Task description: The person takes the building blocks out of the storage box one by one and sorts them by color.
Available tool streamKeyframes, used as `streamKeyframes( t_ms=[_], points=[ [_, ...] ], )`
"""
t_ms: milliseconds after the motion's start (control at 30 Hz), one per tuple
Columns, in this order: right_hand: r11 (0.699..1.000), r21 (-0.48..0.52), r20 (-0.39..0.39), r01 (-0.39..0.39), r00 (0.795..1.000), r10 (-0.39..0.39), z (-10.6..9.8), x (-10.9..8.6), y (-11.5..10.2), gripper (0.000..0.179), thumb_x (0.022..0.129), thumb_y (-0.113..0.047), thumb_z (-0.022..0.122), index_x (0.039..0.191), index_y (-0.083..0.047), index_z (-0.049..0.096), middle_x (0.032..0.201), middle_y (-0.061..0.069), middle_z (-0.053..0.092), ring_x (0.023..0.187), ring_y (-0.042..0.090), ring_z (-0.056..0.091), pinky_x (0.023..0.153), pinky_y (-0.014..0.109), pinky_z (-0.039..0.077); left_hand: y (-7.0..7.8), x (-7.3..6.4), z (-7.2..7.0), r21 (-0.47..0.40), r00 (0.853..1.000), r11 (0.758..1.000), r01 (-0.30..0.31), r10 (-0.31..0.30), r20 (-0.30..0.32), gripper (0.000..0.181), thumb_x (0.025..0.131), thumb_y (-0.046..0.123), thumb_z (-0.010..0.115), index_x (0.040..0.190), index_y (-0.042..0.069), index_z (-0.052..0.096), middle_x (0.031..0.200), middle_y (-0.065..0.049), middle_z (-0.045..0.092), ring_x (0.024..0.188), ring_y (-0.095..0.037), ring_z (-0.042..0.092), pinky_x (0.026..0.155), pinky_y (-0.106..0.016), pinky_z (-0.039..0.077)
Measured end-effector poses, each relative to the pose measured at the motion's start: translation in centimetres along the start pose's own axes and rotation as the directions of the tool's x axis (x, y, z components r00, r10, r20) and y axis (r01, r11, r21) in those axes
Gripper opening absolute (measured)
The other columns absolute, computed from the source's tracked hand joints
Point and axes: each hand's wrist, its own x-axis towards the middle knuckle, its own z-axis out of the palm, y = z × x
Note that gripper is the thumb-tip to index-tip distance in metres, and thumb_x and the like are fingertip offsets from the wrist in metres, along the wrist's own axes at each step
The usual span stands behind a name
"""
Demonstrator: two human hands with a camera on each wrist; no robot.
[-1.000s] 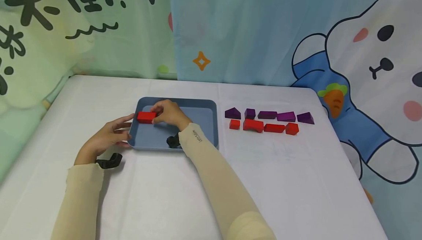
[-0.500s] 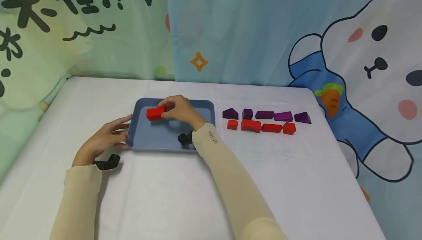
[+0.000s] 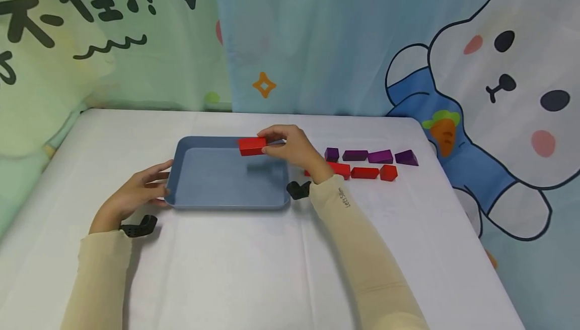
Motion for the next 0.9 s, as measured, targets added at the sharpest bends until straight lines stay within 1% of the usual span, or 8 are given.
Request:
streamKeyframes(
  t_ms=[167, 333, 433, 567, 633, 700, 800, 900],
  points=[
    [0.998, -0.065, -0.030, -0.022, 0.999, 0.020, -3.4, -2.6, 0.5, 0.042, 0.103, -0.003, 0.069, 0.144, 0.004, 0.065, 0.141, 0.023, 0.066, 0.129, 0.037, 0.063, 0.097, 0.025, 0.058, 0.0, -0.1, 0.2, 0.003, 1.000, 1.000, -0.003, 0.003, -0.003, 0.086, 0.094, -0.003, 0.060, 0.171, 0.001, 0.023, 0.166, -0.038, 0.033, 0.145, -0.053, 0.047, 0.080, -0.030, 0.064],
    [0.984, -0.157, -0.060, -0.079, 0.996, 0.070, -6.9, -5.5, 1.2, 0.046, 0.105, -0.006, 0.067, 0.150, 0.003, 0.060, 0.149, 0.023, 0.061, 0.138, 0.039, 0.056, 0.109, 0.047, 0.055, 0.1, -0.2, 0.3, 0.005, 1.000, 1.000, -0.006, 0.006, -0.004, 0.086, 0.094, -0.003, 0.061, 0.171, 0.001, 0.022, 0.165, -0.039, 0.033, 0.145, -0.053, 0.046, 0.079, -0.030, 0.064],
    [0.975, -0.183, -0.077, -0.127, 0.990, 0.114, -8.9, -7.4, 1.8, 0.048, 0.107, -0.007, 0.065, 0.153, 0.002, 0.057, 0.153, 0.025, 0.056, 0.144, 0.043, 0.049, 0.116, 0.061, 0.047, 0.0, -0.2, 0.3, 0.004, 1.000, 1.000, -0.003, 0.003, -0.002, 0.086, 0.095, -0.002, 0.061, 0.171, 0.001, 0.022, 0.165, -0.040, 0.032, 0.146, -0.053, 0.045, 0.079, -0.030, 0.064],
    [0.955, -0.223, -0.118, -0.196, 0.978, 0.173, -11.4, -10.0, 3.0, 0.050, 0.109, -0.007, 0.061, 0.157, 0.004, 0.050, 0.158, 0.029, 0.050, 0.149, 0.048, 0.043, 0.119, 0.065, 0.040, 0.0, -0.3, 0.5, 0.008, 1.000, 1.000, -0.004, 0.004, 0.006, 0.085, 0.095, -0.002, 0.060, 0.171, 0.001, 0.022, 0.165, -0.039, 0.032, 0.146, -0.053, 0.044, 0.080, -0.030, 0.064],
    [0.941, -0.249, -0.141, -0.230, 0.970, 0.200, -12.5, -11.2, 3.6, 0.051, 0.110, -0.008, 0.059, 0.159, 0.004, 0.048, 0.160, 0.030, 0.047, 0.147, 0.049, 0.043, 0.119, 0.055, 0.046, 0.0, -0.4, 0.5, 0.017, 1.000, 1.000, -0.008, 0.008, 0.008, 0.085, 0.096, -0.003, 0.060, 0.171, 0.001, 0.021, 0.165, -0.040, 0.032, 0.145, -0.053, 0.045, 0.080, -0.030, 0.064],
    [0.931, -0.266, -0.163, -0.251, 0.963, 0.213, -13.6, -12.3, 4.3, 0.051, 0.111, -0.007, 0.058, 0.159, 0.005, 0.047, 0.160, 0.030, 0.046, 0.145, 0.049, 0.045, 0.113, 0.034, 0.051, 0.0, -0.5, 0.5, 0.027, 1.000, 1.000, -0.010, 0.010, 0.007, 0.084, 0.096, -0.002, 0.059, 0.171, 0.000, 0.021, 0.164, -0.041, 0.033, 0.144, -0.052, 0.046, 0.080, -0.031, 0.064],
    [0.925, -0.276, -0.197, -0.261, 0.957, 0.211, -15.1, -13.8, 5.4, 0.049, 0.111, -0.004, 0.057, 0.157, 0.007, 0.047, 0.158, 0.032, 0.047, 0.142, 0.051, 0.047, 0.096, 0.008, 0.045, 0.0, -0.6, 0.5, 0.038, 1.000, 0.999, -0.009, 0.009, 0.007, 0.084, 0.096, -0.002, 0.059, 0.171, 0.000, 0.020, 0.164, -0.042, 0.032, 0.143, -0.050, 0.047, 0.079, -0.031, 0.064],
    [0.924, -0.275, -0.233, -0.266, 0.951, 0.204, -16.5, -15.1, 6.3, 0.047, 0.111, -0.002, 0.055, 0.155, 0.010, 0.048, 0.155, 0.034, 0.048, 0.143, 0.053, 0.044, 0.089, 0.000, 0.040, 0.1, -0.6, 0.6, 0.045, 1.000, 0.999, -0.005, 0.004, 0.005, 0.084, 0.097, -0.003, 0.058, 0.171, 0.000, 0.020, 0.164, -0.042, 0.032, 0.142, -0.050, 0.047, 0.079, -0.031, 0.064]
  ],
)
